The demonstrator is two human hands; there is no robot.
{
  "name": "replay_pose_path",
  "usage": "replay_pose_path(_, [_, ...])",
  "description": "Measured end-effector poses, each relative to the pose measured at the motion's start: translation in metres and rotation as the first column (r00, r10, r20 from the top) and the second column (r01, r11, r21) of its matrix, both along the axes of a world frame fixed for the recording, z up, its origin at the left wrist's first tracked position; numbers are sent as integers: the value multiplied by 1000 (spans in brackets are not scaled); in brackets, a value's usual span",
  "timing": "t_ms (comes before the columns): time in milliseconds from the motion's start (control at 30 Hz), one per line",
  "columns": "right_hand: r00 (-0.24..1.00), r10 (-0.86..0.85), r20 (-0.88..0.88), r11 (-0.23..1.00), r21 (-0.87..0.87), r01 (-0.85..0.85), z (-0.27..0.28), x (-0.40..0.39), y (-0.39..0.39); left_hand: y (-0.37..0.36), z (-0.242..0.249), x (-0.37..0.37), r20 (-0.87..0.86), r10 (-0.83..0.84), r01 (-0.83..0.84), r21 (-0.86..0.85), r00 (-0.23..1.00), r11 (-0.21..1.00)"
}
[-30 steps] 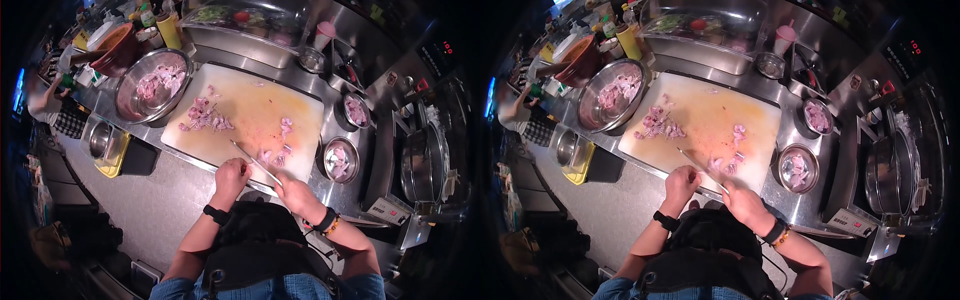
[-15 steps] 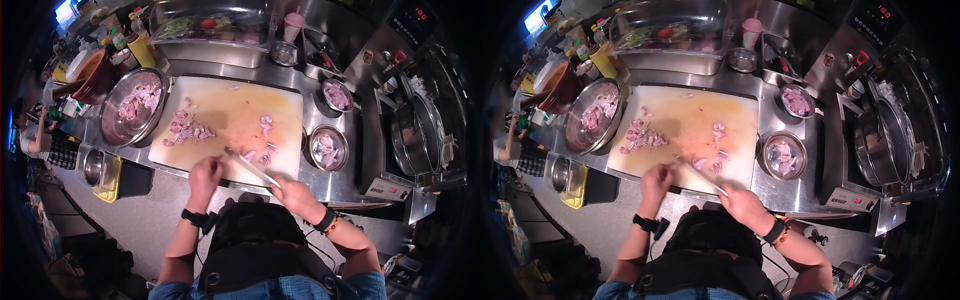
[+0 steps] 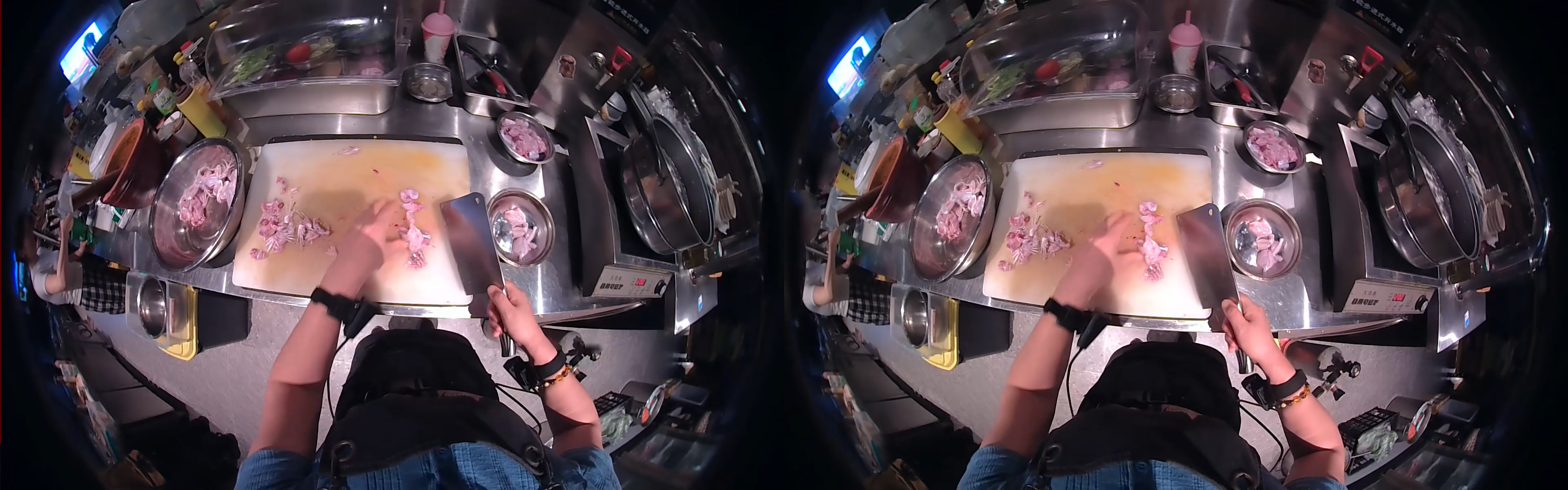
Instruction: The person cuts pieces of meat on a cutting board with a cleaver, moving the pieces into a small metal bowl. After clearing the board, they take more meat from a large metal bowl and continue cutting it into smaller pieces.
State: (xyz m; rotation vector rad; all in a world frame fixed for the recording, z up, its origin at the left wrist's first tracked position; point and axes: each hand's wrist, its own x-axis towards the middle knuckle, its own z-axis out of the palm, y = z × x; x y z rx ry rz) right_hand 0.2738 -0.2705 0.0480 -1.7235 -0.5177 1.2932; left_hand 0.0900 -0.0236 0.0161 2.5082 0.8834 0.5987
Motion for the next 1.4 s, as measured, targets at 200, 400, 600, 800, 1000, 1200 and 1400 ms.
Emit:
replay_pose_path(200, [968, -62, -241, 998, -44, 53, -14, -6, 7, 40, 11, 39, -162, -295, 235, -311, 942, 921])
replay_pose_path(400, [963, -43, -267, 999, -34, 35, -30, -2, 7, 3, 18, 0, -142, -255, 186, -378, 956, 907])
replay_pose_path(600, [962, 21, -272, 1000, -12, -25, -32, -10, 36, -6, 25, 3, -183, -117, 63, -275, 976, 959])
replay_pose_path(800, [922, 67, -382, 996, -33, -86, -35, -28, 45, -19, 1, 3, -134, -93, 45, -323, 987, 945])
replay_pose_path(1000, [879, 63, -472, 998, 35, -53, -23, -29, 50, -12, 13, 9, -31, -15, -5, -576, 999, 817])
replay_pose_path(1200, [932, -98, -349, 978, 138, 154, 2, 7, -4, -43, 26, 93, 145, -198, 235, -312, 969, 921])
replay_pose_path(1400, [909, -274, 313, 957, 187, 224, 7, 29, -45, -77, 25, 166, 61, -226, 231, -407, 972, 883])
